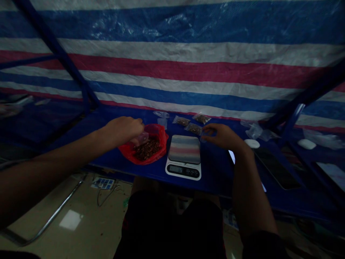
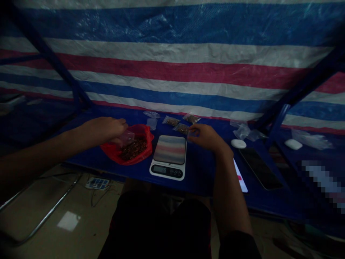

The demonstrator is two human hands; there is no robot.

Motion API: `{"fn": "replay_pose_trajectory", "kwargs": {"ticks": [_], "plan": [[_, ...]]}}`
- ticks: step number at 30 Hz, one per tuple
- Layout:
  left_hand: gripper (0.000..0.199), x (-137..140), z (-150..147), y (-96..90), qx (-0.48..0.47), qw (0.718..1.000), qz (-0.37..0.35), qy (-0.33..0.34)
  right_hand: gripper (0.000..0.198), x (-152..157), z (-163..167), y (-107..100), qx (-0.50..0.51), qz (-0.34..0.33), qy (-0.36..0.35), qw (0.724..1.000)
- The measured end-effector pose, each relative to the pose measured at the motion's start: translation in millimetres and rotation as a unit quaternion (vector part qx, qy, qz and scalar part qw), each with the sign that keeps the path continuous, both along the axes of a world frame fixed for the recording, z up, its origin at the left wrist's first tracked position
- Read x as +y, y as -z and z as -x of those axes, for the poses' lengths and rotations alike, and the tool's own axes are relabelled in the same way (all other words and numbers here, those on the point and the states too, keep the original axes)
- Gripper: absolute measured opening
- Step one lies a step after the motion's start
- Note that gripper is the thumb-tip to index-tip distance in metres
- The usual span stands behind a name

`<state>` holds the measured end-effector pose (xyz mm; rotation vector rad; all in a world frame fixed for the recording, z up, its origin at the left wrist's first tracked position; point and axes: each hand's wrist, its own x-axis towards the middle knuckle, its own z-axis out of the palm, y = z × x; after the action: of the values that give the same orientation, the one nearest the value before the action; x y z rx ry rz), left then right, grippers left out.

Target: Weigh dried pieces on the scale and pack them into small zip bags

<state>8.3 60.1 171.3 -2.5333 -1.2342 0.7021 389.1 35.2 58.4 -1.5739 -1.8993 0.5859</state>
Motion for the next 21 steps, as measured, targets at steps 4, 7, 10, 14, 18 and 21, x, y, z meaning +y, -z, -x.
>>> {"fn": "replay_pose_trajectory", "kwargs": {"ticks": [4, 7, 10, 14, 18, 21], "plan": [[0.046, 3, 2, 5.8, -0.044, 0.999, 0.006, -0.012, 0.04, -8, 26, -13, 0.063, -0.065, -0.071, 0.993], [0.038, 6, 5, 7.0, -0.077, 0.997, 0.017, -0.005, 0.039, -10, 49, -12, 0.08, -0.036, -0.148, 0.985], [0.035, 13, 11, 3.8, -0.112, 0.993, 0.034, -0.01, 0.038, -11, 62, -9, 0.075, -0.022, -0.176, 0.981], [0.03, 22, 24, -3.2, -0.168, 0.984, 0.065, 0.017, 0.037, -11, 59, -14, 0.098, -0.092, -0.114, 0.984], [0.024, 23, 26, -6.4, -0.215, 0.97, 0.114, 0.031, 0.031, 2, 45, -6, 0.099, -0.136, -0.014, 0.986], [0.019, 23, 23, -1.3, -0.207, 0.969, 0.137, -0.012, 0.027, 18, 35, 14, 0.031, -0.151, 0.06, 0.986]]}}
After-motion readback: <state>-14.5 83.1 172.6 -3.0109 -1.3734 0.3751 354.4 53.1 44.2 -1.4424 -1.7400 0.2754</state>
